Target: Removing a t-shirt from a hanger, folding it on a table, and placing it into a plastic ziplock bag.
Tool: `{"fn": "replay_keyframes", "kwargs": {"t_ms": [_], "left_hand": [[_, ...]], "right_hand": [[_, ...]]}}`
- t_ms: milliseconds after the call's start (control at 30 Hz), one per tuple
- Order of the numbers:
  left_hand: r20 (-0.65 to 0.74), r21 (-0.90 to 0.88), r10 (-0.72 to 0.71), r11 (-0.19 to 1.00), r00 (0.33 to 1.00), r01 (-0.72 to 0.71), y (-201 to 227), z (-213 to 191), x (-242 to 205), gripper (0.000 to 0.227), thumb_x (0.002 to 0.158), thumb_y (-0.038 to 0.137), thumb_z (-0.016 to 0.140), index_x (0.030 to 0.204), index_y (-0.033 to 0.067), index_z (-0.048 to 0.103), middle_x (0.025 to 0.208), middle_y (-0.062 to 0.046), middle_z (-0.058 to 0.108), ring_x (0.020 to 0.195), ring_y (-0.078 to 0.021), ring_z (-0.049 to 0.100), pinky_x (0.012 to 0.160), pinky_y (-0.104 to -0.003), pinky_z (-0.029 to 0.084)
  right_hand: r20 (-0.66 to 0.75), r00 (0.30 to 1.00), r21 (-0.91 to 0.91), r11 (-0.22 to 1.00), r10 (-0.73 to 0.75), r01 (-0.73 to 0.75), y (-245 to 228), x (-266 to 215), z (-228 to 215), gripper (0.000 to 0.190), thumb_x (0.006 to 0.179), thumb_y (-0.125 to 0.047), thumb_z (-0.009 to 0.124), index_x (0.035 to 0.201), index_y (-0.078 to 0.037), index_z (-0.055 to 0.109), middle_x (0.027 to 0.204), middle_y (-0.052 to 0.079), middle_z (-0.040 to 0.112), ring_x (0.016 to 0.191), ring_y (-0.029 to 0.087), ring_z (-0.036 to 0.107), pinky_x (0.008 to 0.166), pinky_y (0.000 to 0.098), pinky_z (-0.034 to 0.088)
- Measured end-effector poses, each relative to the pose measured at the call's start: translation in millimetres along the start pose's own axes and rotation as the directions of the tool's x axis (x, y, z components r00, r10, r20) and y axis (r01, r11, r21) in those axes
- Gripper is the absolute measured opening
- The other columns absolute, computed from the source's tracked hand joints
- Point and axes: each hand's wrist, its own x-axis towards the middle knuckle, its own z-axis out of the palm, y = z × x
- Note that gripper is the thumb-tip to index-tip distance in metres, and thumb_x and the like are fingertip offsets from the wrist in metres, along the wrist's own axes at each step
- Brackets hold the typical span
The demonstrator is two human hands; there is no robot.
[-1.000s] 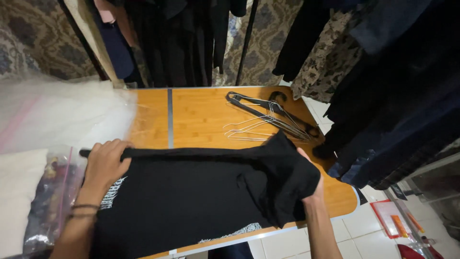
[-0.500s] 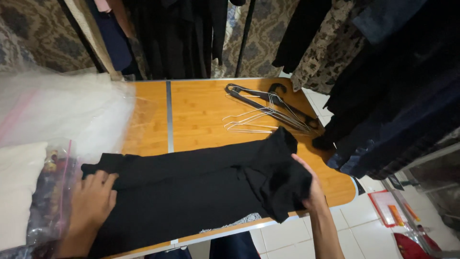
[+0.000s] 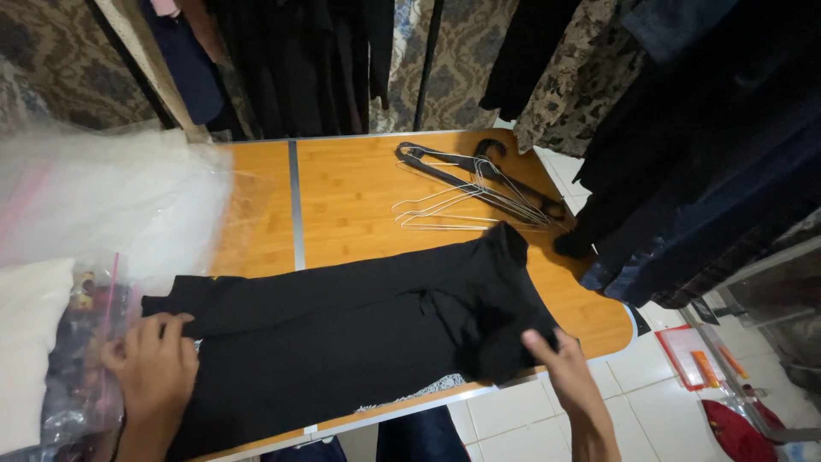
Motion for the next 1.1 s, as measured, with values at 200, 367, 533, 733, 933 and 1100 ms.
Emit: {"fn": "replay_keyframes", "kwargs": {"t_ms": [200, 367, 533, 733, 933, 1100], "left_hand": [[-0.182, -0.171, 0.047, 0.982, 0.982, -0.078, -17, 12, -7, 0.032, 0.096, 0.008, 0.063, 0.127, 0.0142, 0.067, 0.124, -0.005, 0.065, 0.115, -0.0249, 0.062, 0.104, -0.043, 0.044], [0.001, -0.134, 0.094, 0.987, 0.996, -0.093, -15, 5, -12, 0.038, 0.088, 0.007, 0.067, 0.124, 0.0174, 0.071, 0.115, -0.004, 0.066, 0.102, -0.0257, 0.066, 0.091, -0.039, 0.052], [0.023, -0.141, 0.075, 0.987, 0.997, -0.071, -13, -5, -14, 0.039, 0.086, 0.008, 0.066, 0.122, 0.022, 0.071, 0.114, -0.001, 0.067, 0.105, -0.0262, 0.065, 0.089, -0.039, 0.051], [-0.001, -0.311, 0.169, 0.937, 0.986, -0.161, -2, -28, 12, 0.064, 0.07, 0.026, 0.063, 0.133, 0.0173, 0.062, 0.13, -0.009, 0.064, 0.122, -0.0317, 0.06, 0.106, -0.053, 0.041], [0.098, -0.419, 0.12, 0.905, 0.988, -0.068, -12, 48, 30, 0.054, 0.093, 0.022, 0.056, 0.146, 0.0142, 0.054, 0.15, -0.01, 0.056, 0.135, -0.0302, 0.051, 0.115, -0.048, 0.038], [0.075, -0.381, 0.192, 0.912, 0.978, -0.15, -7, 54, 47, 0.064, 0.078, 0.025, 0.061, 0.141, 0.0125, 0.057, 0.144, -0.011, 0.056, 0.138, -0.0298, 0.046, 0.114, -0.061, 0.023]], "right_hand": [[-0.167, 0.986, 0.539, 0.837, -0.003, 0.094, -32, -6, 0, 0.05, 0.096, -0.024, 0.064, 0.136, 0.005, 0.052, 0.117, 0.015, 0.071, 0.102, 0.026, 0.07, 0.086, 0.04, 0.056], [-0.111, 0.991, -0.157, 0.986, -0.073, 0.055, -14, -7, 24, 0.056, 0.088, -0.025, 0.073, 0.132, 0.007, 0.061, 0.112, 0.021, 0.076, 0.098, 0.028, 0.07, 0.082, 0.0342, 0.056], [-0.036, 0.992, -0.671, 0.732, 0.119, -0.112, -14, -12, 22, 0.076, 0.089, -0.046, 0.075, 0.141, 0.005, 0.052, 0.114, 0.022, 0.073, 0.105, 0.021, 0.072, 0.088, 0.0288, 0.055], [-0.149, 0.976, -0.486, 0.871, -0.158, 0.067, -44, 59, -5, 0.057, 0.089, -0.049, 0.07, 0.112, 0.003, 0.074, 0.09, 0.019, 0.075, 0.084, 0.028, 0.069, 0.075, 0.0405, 0.055], [-0.137, 0.916, -0.891, 0.451, -0.377, 0.053, -30, 154, -3, 0.045, 0.087, -0.042, 0.078, 0.102, 0.0, 0.074, 0.095, 0.02, 0.07, 0.093, 0.039, 0.066, 0.076, 0.0472, 0.051], [-0.206, 0.958, -0.509, 0.858, -0.198, 0.068, -18, 205, -11, 0.038, 0.094, -0.038, 0.073, 0.107, -0.002, 0.073, 0.096, 0.016, 0.072, 0.09, 0.031, 0.068, 0.081, 0.0418, 0.051]]}}
